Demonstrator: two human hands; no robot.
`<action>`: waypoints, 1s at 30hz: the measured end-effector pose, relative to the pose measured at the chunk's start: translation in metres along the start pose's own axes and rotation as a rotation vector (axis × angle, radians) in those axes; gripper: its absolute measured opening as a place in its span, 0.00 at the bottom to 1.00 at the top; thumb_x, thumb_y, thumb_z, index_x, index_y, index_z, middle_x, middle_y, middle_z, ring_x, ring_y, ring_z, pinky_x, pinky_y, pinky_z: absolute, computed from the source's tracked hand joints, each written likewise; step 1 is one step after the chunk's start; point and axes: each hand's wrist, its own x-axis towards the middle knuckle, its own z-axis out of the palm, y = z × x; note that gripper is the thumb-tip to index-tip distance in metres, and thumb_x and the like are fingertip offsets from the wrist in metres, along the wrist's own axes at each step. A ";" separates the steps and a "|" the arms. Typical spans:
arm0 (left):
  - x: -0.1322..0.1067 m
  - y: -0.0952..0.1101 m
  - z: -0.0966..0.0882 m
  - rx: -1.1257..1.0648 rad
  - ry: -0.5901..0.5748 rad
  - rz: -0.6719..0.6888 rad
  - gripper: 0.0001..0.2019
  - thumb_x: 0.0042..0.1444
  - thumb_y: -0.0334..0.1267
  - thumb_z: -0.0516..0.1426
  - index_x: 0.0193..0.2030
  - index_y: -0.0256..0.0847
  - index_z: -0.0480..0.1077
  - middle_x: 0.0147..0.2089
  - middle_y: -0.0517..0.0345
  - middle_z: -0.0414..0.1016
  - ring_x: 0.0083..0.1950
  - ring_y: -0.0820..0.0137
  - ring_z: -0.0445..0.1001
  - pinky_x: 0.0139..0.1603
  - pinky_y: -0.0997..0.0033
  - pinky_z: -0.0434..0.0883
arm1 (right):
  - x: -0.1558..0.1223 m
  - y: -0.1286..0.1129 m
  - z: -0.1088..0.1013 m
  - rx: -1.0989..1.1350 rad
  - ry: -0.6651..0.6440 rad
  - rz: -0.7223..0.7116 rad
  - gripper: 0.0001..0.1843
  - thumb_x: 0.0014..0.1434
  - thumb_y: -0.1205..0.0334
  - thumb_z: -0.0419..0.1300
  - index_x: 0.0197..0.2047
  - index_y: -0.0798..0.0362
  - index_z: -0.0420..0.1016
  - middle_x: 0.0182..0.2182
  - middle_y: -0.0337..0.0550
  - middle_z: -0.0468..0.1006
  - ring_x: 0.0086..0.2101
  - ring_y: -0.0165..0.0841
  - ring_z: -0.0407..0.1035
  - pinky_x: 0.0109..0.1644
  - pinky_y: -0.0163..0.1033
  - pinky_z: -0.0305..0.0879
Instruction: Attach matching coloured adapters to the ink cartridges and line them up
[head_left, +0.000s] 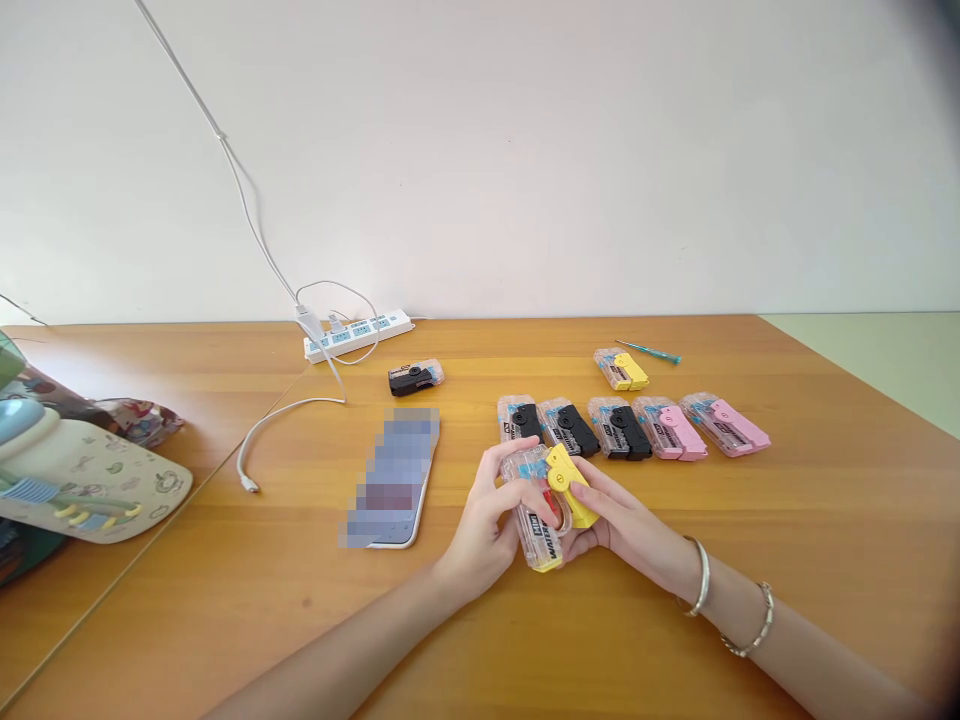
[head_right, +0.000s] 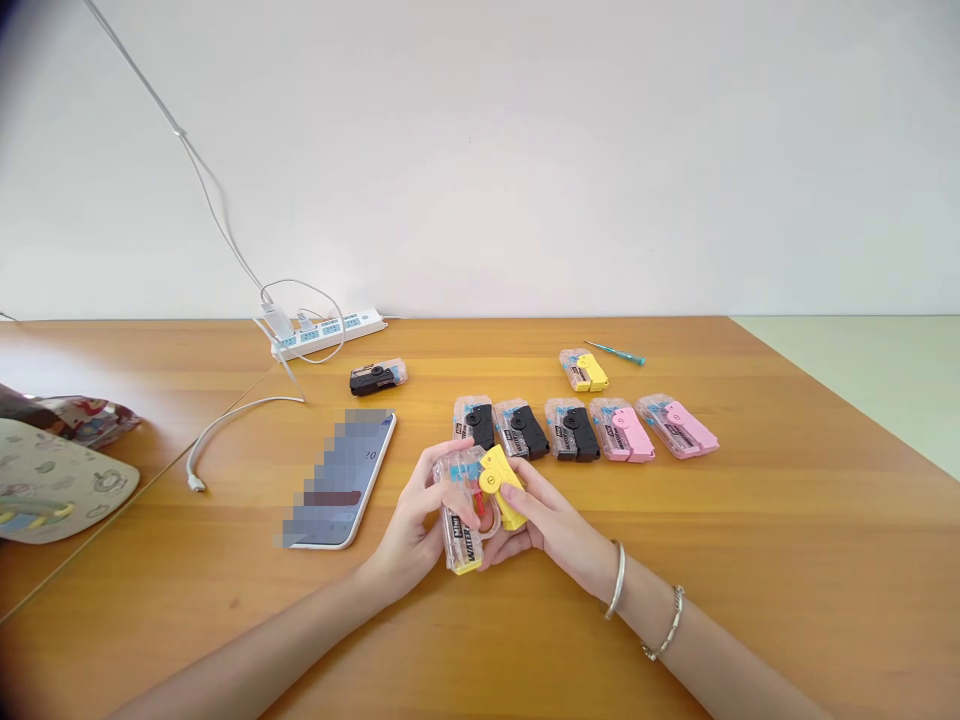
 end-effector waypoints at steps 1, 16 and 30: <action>-0.001 -0.001 0.000 0.005 -0.015 0.016 0.15 0.55 0.20 0.50 0.27 0.41 0.71 0.60 0.56 0.55 0.58 0.64 0.63 0.56 0.63 0.65 | 0.001 0.001 0.000 0.005 -0.011 -0.012 0.16 0.63 0.52 0.51 0.51 0.49 0.57 0.32 0.38 0.75 0.28 0.31 0.76 0.36 0.42 0.73; 0.002 -0.002 0.001 0.000 -0.012 0.066 0.15 0.55 0.20 0.52 0.26 0.40 0.72 0.59 0.55 0.56 0.56 0.64 0.66 0.54 0.64 0.67 | 0.003 -0.003 -0.014 -0.009 -0.131 0.023 0.23 0.63 0.52 0.51 0.58 0.47 0.52 0.32 0.38 0.75 0.25 0.32 0.75 0.35 0.42 0.71; 0.003 0.000 -0.001 -0.033 -0.030 -0.018 0.14 0.58 0.23 0.49 0.30 0.41 0.72 0.60 0.53 0.55 0.57 0.64 0.66 0.54 0.63 0.68 | 0.001 -0.001 -0.016 -0.101 -0.171 0.061 0.16 0.62 0.52 0.51 0.50 0.49 0.56 0.27 0.32 0.70 0.21 0.31 0.74 0.31 0.41 0.70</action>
